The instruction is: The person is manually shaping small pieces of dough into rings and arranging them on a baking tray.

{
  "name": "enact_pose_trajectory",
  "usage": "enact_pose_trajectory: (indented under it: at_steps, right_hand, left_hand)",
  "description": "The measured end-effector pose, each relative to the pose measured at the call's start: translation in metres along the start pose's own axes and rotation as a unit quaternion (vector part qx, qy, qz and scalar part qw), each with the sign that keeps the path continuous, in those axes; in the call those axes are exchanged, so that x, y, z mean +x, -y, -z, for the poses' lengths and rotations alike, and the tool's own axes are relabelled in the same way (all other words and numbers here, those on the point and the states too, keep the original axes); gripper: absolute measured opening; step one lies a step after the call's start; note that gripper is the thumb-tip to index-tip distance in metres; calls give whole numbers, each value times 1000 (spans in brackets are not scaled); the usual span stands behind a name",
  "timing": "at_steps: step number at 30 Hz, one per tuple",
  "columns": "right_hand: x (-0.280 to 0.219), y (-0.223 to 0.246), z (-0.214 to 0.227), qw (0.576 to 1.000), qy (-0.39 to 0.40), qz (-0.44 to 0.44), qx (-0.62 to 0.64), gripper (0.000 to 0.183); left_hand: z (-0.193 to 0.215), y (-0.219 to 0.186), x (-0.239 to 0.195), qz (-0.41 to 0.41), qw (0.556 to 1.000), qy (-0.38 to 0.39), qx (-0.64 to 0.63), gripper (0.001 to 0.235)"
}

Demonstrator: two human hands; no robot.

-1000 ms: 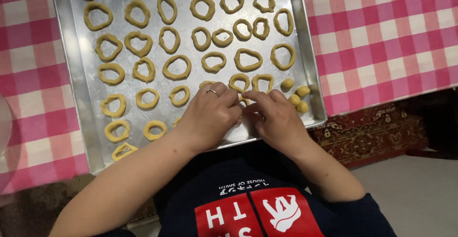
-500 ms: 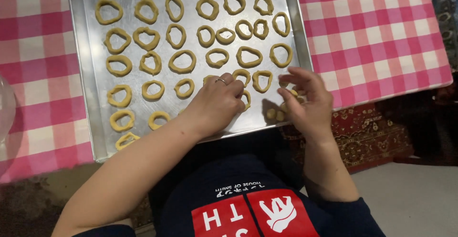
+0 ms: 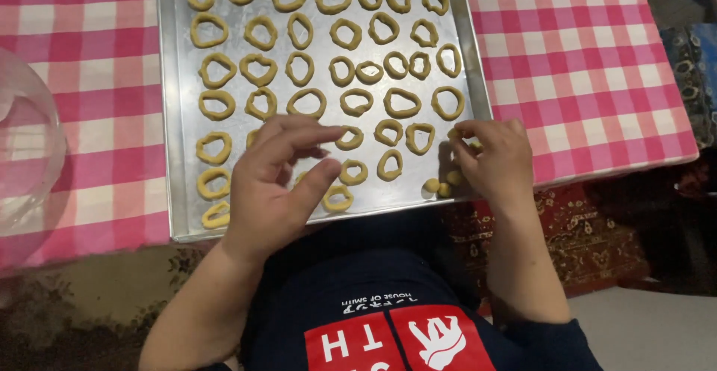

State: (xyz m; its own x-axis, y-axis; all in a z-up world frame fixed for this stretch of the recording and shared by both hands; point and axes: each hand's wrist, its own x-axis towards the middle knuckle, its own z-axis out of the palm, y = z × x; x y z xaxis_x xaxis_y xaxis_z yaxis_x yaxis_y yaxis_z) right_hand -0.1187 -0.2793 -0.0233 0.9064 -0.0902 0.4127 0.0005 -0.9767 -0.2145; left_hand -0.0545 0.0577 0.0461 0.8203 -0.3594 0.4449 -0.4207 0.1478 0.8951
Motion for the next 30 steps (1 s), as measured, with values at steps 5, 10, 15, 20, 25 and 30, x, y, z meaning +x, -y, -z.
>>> enact_pose_trajectory:
  at_steps: [5,10,15,20,25,30]
  right_hand:
    - [-33,109,9,960,-110,77,245,29]
    - [-39,150,22,935,-69,240,250,14]
    - [-25,179,20,876,-40,54,478,97]
    - [-40,210,25,802,-15,164,574,82]
    - [-40,212,19,794,-61,240,556,71]
    - [-50,215,20,820,-79,232,517,79]
  left_hand:
    - [-66,32,-52,119,940,-65,-312,60]
    - [-93,37,-53,273,810,-147,-499,55]
    - [-94,42,-56,102,938,-63,-324,67]
    - [-103,1,-45,-39,994,-5,-100,96]
    - [-104,-9,-38,-162,974,44,-153,78]
    - [-100,-25,-55,-146,967,47,-201,75]
